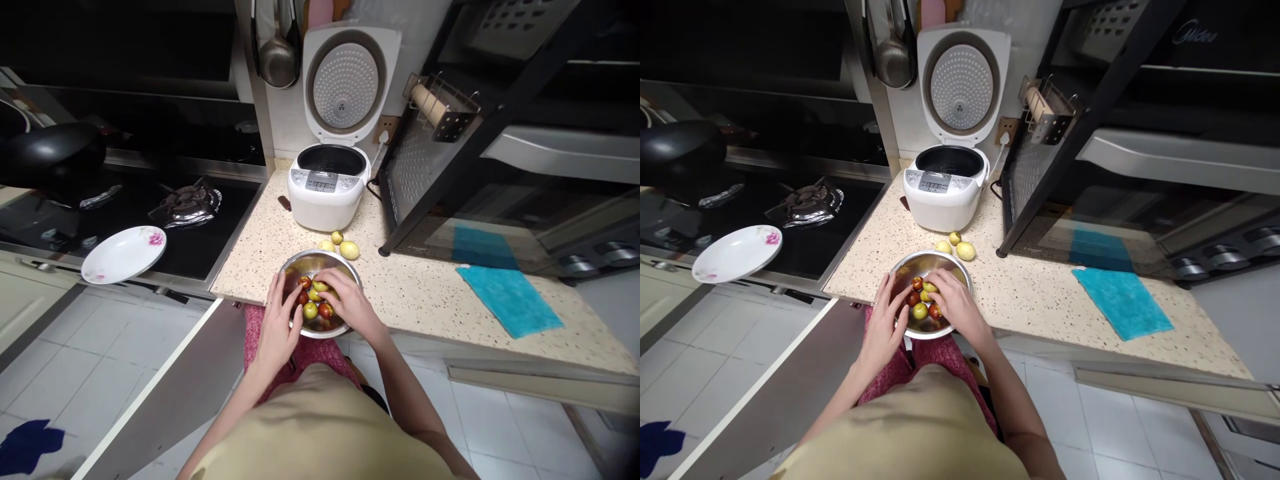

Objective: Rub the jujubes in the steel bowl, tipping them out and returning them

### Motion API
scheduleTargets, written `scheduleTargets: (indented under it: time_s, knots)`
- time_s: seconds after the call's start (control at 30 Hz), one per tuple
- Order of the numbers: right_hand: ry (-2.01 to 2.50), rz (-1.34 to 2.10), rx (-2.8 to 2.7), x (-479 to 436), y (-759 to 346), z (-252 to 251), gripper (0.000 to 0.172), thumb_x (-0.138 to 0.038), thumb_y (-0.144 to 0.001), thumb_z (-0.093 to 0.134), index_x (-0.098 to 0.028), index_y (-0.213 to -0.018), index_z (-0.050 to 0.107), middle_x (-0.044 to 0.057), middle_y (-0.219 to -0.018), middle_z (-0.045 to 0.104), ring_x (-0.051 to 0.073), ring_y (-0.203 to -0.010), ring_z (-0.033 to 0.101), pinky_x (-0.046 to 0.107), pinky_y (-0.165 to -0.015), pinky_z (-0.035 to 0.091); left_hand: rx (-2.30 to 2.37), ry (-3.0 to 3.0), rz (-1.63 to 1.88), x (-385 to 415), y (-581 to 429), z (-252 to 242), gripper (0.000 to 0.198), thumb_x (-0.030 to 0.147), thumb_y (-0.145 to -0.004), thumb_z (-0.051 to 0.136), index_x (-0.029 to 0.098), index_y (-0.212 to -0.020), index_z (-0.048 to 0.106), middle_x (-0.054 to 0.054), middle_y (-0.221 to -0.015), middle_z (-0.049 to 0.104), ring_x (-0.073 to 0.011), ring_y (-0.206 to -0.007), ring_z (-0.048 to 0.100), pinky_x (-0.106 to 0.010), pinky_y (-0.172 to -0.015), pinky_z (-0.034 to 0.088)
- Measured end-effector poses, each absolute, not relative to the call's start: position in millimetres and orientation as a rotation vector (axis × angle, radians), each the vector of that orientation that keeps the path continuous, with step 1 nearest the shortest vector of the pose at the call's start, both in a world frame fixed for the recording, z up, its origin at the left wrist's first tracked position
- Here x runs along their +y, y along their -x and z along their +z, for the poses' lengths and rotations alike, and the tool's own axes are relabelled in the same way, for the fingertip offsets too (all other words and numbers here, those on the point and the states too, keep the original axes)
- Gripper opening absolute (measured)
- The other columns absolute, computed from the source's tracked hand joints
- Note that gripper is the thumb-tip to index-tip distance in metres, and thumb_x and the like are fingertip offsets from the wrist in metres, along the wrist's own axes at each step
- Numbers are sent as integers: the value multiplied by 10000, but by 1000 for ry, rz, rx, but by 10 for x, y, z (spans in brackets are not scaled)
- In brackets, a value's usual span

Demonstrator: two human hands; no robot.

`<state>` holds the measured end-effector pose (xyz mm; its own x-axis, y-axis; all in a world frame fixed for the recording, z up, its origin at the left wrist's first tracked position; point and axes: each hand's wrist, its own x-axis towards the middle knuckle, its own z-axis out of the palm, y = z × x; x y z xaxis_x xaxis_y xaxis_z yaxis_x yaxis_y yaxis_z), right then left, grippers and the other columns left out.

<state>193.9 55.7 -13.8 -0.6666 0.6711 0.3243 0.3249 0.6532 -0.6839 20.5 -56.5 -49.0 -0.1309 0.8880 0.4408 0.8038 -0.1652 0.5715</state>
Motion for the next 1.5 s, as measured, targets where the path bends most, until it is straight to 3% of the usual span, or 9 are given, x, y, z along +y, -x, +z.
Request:
scheduleTargets:
  time_s: [0.67, 0.9, 1.27, 1.5]
  knots:
    - [817, 570, -2403, 835, -1709, -97, 354, -46, -965, 481, -236, -1208, 654, 86, -1188, 698, 236, -1075, 675, 409, -956, 571, 1959, -2014, 1161, -568, -197, -491, 427, 202, -1062, 449, 228, -1477, 544, -112, -1732, 247, -315, -1622, 182, -600, -1274, 296]
    - [725, 558, -2444, 896, -1677, -249, 453, -18, -949, 493, -206, -1313, 686, 100, -1358, 704, 252, -1294, 643, 470, -1123, 519, 1955, -2018, 1187, -565, -201, -497, 440, 201, -1062, 439, 237, -1490, 532, -119, -1727, 258, -325, -1617, 199, -620, -1267, 298]
    - [759, 597, -2354, 931, -1814, -178, 342, -95, -993, 526, -217, -1217, 755, 71, -1260, 762, 234, -1202, 699, 449, -1091, 541, 1940, -2001, 1207, -570, -203, -503, 433, 206, -1064, 445, 241, -1488, 528, -110, -1730, 255, -319, -1618, 197, -611, -1273, 295]
    - [1041, 404, -2112, 1341, -2080, -58, 242, -189, -992, 555, -199, -1115, 763, 97, -1167, 770, 271, -1122, 696, 443, -1023, 543, 1943, -1978, 1231, -574, -209, -512, 436, 219, -1066, 444, 257, -1494, 521, -102, -1723, 276, -318, -1616, 205, -617, -1263, 312]
